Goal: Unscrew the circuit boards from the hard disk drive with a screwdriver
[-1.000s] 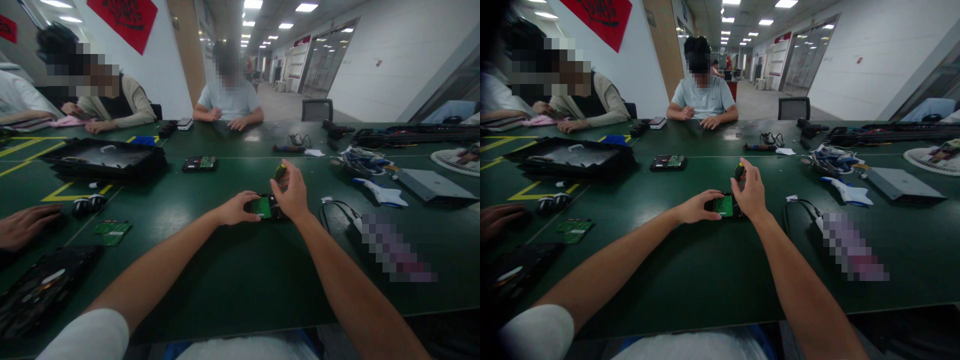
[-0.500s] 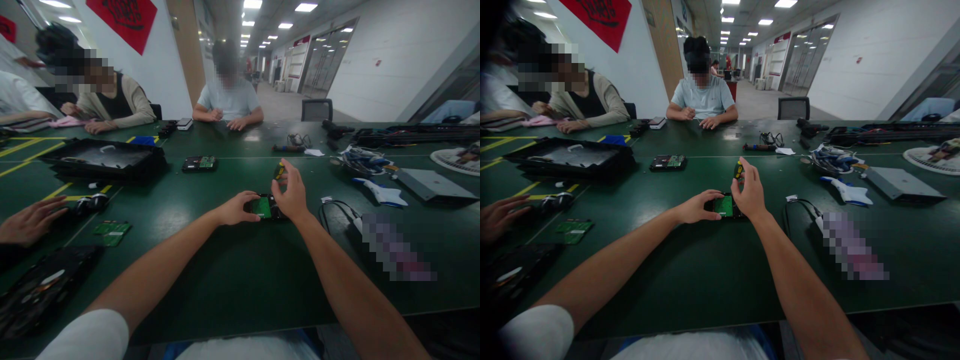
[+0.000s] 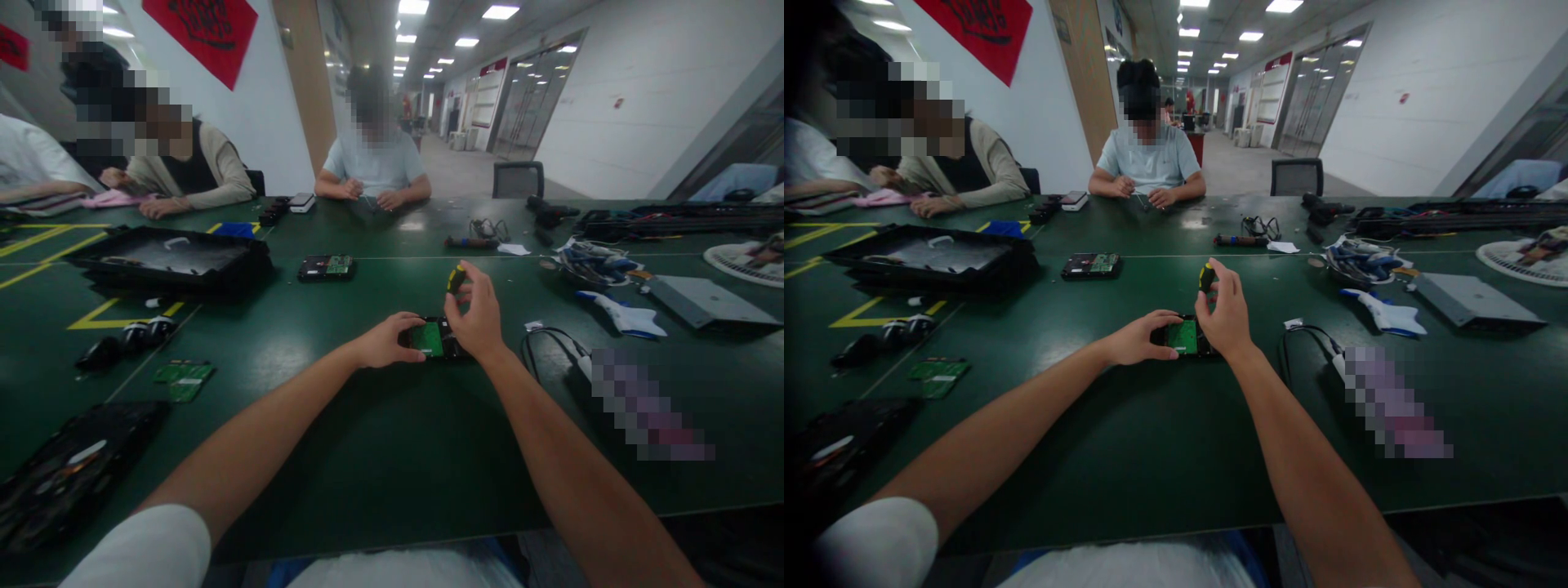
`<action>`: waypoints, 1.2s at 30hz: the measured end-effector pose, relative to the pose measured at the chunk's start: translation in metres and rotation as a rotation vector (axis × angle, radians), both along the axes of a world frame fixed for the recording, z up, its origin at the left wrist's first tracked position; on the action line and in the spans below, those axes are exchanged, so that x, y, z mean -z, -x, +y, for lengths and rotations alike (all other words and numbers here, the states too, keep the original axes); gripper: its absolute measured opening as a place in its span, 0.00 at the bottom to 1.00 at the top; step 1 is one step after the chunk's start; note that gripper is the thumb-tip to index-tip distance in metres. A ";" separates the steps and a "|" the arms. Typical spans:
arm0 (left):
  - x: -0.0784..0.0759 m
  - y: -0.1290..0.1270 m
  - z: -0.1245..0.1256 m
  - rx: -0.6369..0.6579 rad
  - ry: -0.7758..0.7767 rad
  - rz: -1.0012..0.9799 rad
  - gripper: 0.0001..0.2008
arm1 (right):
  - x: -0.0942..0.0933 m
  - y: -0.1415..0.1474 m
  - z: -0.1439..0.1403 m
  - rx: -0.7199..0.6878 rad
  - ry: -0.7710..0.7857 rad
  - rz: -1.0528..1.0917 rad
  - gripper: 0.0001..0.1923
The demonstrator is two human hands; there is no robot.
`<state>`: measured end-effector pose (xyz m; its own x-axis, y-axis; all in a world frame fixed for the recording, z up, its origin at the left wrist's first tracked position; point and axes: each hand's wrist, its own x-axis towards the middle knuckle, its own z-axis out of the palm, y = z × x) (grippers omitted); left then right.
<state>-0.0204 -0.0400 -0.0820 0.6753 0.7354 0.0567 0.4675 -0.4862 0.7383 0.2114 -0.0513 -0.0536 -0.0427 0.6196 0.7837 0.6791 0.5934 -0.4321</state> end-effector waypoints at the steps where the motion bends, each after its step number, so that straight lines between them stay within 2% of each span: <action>1: 0.000 0.000 0.000 -0.003 0.007 0.003 0.43 | 0.000 0.000 0.000 -0.001 0.004 -0.003 0.34; 28: -0.003 0.000 -0.001 -0.018 0.015 0.009 0.42 | -0.005 -0.003 -0.002 -0.037 0.023 -0.036 0.32; 36: -0.001 0.000 0.000 -0.009 -0.001 0.015 0.43 | -0.005 -0.004 -0.001 -0.004 0.021 -0.037 0.30</action>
